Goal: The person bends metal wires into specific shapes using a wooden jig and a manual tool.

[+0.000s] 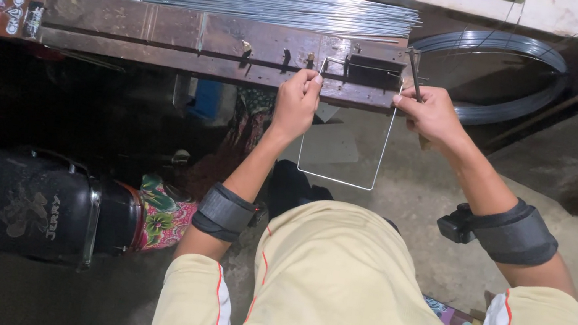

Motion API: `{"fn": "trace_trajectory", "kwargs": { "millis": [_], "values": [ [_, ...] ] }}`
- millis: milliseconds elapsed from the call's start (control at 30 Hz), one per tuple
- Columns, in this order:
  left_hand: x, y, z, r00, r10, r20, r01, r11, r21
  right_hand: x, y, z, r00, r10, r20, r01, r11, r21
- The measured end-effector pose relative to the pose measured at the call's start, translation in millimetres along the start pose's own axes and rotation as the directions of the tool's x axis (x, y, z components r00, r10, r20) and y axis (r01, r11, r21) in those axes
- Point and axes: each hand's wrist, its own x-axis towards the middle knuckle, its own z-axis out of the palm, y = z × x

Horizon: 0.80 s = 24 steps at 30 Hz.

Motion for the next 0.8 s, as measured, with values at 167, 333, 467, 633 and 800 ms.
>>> {"fn": "trace_trajectory", "kwargs": {
  "millis": [167,333,467,633,800],
  "values": [
    [-0.4,-0.7,0.7,1.000,0.005,-0.006,-0.005,1.000,-0.030,2.2,4.7,-1.4,1.000,0.011,0.010,-0.011,0.999,0.044],
    [-2.4,8.9,0.1,0.999,0.030,-0.020,-0.029,0.999,0.030,-9.4,-16.3,3.4,0.999,0.030,-0.016,-0.031,0.999,-0.042],
    [-4.0,14.5,2.2,0.995,0.091,-0.033,-0.089,0.995,0.043,-1.2,-2.9,-2.2,1.000,-0.001,0.018,0.001,1.000,-0.026],
    [-2.8,56.7,7.7,0.993,0.115,0.017,-0.116,0.984,0.134,1.5,-2.9,-6.3,0.998,0.062,-0.016,-0.064,0.990,-0.122],
    [0.7,43.9,6.9,0.993,0.089,0.071,-0.092,0.995,0.039,4.2,4.4,-12.9,0.997,-0.079,-0.010,0.078,0.995,-0.061]
  ]
}}
